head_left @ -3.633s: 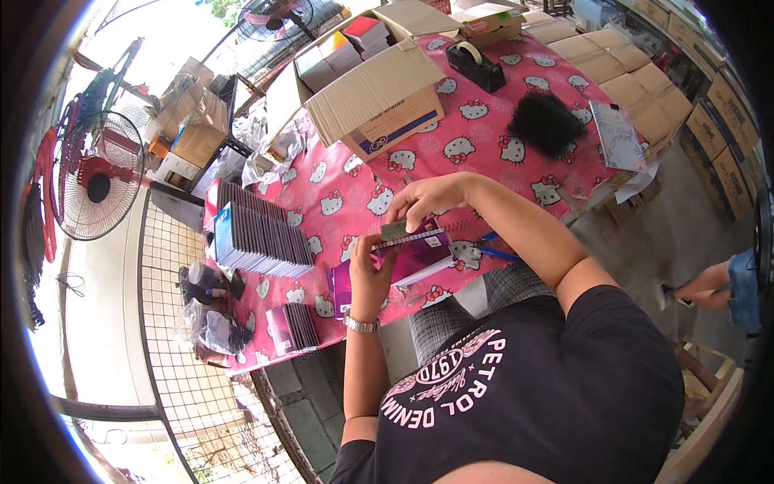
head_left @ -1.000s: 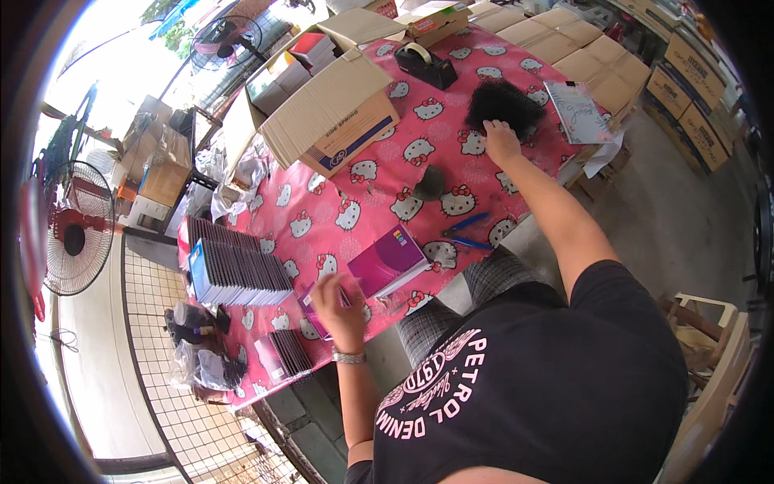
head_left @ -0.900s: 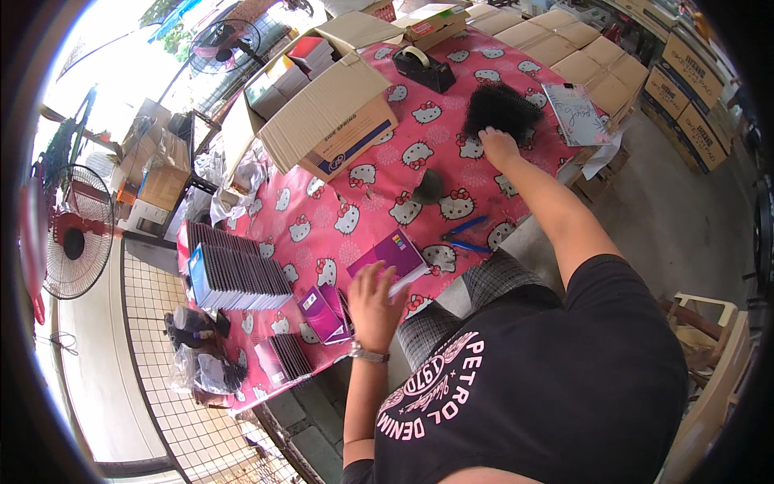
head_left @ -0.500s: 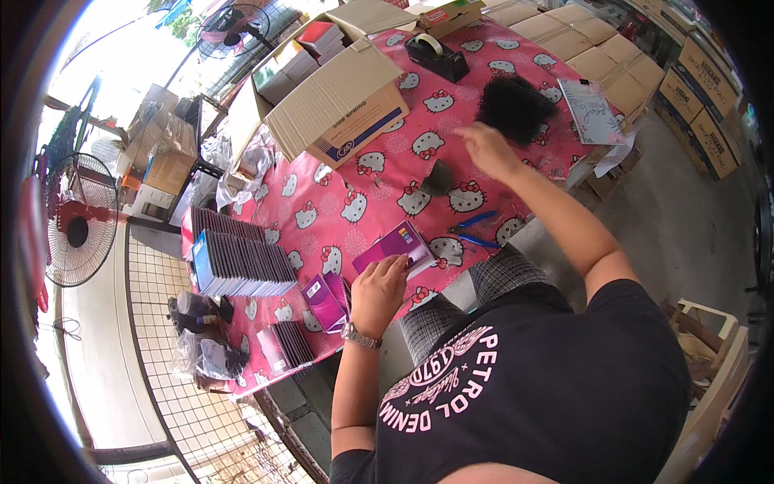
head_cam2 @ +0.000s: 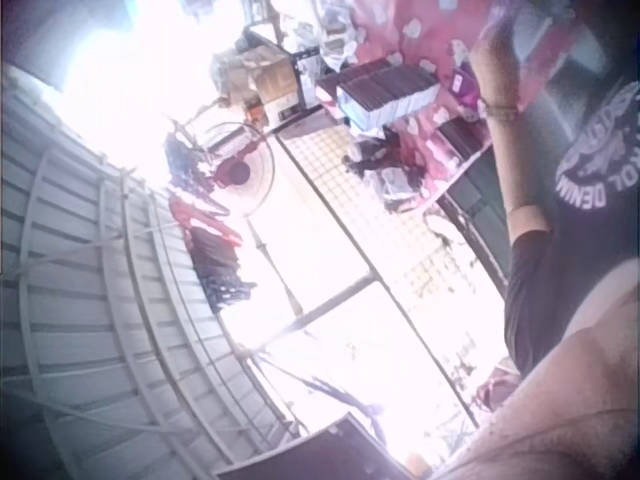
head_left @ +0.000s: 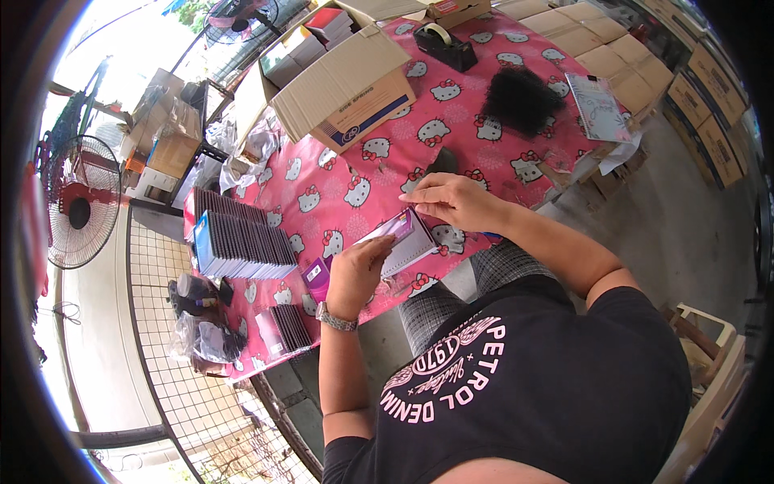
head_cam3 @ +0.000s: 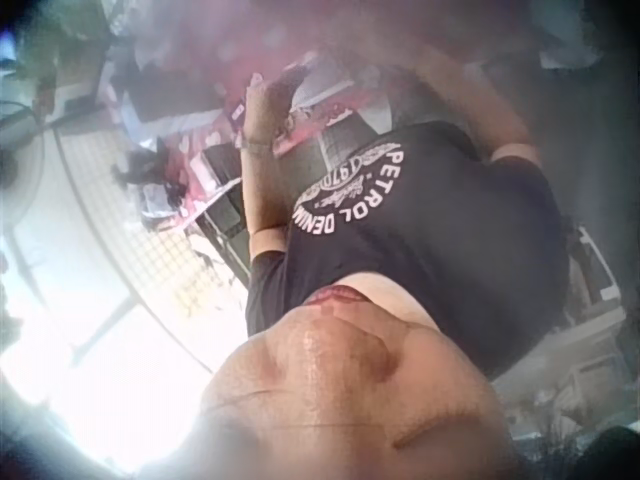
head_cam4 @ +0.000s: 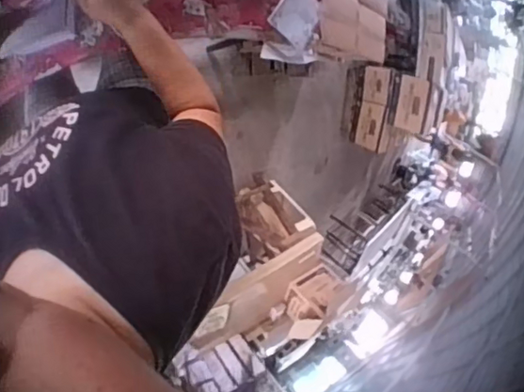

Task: The person prepares notebooks by inserting a spiral binding into the punched holes of the paper and covers by hand, repeating this for a stack of notebooks.

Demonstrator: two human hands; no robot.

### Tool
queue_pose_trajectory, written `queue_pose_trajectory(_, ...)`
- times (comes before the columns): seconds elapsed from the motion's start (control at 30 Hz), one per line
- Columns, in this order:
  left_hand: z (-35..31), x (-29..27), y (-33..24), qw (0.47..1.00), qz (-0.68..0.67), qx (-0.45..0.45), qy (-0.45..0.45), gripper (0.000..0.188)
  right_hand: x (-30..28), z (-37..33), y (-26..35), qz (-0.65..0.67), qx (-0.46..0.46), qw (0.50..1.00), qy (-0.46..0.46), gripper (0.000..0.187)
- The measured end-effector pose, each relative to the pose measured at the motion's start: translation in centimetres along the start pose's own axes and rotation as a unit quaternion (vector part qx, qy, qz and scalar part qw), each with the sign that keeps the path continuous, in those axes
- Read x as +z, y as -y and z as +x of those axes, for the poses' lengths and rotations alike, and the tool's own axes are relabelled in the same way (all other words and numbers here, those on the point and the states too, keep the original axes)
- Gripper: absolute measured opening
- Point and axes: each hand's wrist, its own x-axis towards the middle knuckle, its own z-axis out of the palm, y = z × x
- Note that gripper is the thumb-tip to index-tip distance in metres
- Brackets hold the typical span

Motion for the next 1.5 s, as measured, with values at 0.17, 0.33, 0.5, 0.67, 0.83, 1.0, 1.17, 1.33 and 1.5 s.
queue_pose_trajectory(0.17,0.0,1.7,0.8,0.997,0.057,0.019,0.056,0.026,0.5,0.2,-0.6,-0.031,-0.004,1.000,0.001,0.021)
queue_pose_trajectory(0.33,0.2,1.4,0.2,0.995,0.097,0.005,0.021,0.021,0.6,-0.7,-0.2,0.011,0.052,0.998,0.014,0.017)
queue_pose_trajectory(0.5,0.0,2.4,0.9,0.987,0.146,0.066,0.007,0.026,1.1,-0.7,-0.9,-0.015,0.012,0.999,-0.029,0.016)
queue_pose_trajectory(0.67,-0.2,3.3,-0.9,0.969,0.235,0.045,0.066,0.037,0.8,-1.3,-1.0,-0.004,0.036,0.999,-0.005,0.015)
queue_pose_trajectory(0.83,0.2,2.9,0.1,0.971,0.211,0.059,0.092,0.039,0.7,-1.7,-0.8,0.015,0.050,0.999,-0.008,0.016)
queue_pose_trajectory(1.0,0.8,1.9,0.6,0.984,0.138,0.053,0.104,0.035,0.7,-2.0,-1.3,-0.014,0.041,0.999,-0.018,0.016)
queue_pose_trajectory(1.17,0.9,2.0,1.4,0.986,0.123,0.092,0.067,0.032,1.5,-2.6,-1.4,0.072,0.175,0.981,-0.033,0.018)
queue_pose_trajectory(1.33,1.3,0.6,-0.5,0.978,0.199,0.059,-0.031,0.023,1.7,-2.9,-0.4,0.104,0.238,0.964,-0.047,0.021)
queue_pose_trajectory(1.5,1.2,1.5,-1.2,0.956,0.265,0.052,-0.110,0.026,1.9,-3.0,-0.2,0.120,0.180,0.971,-0.105,0.030)
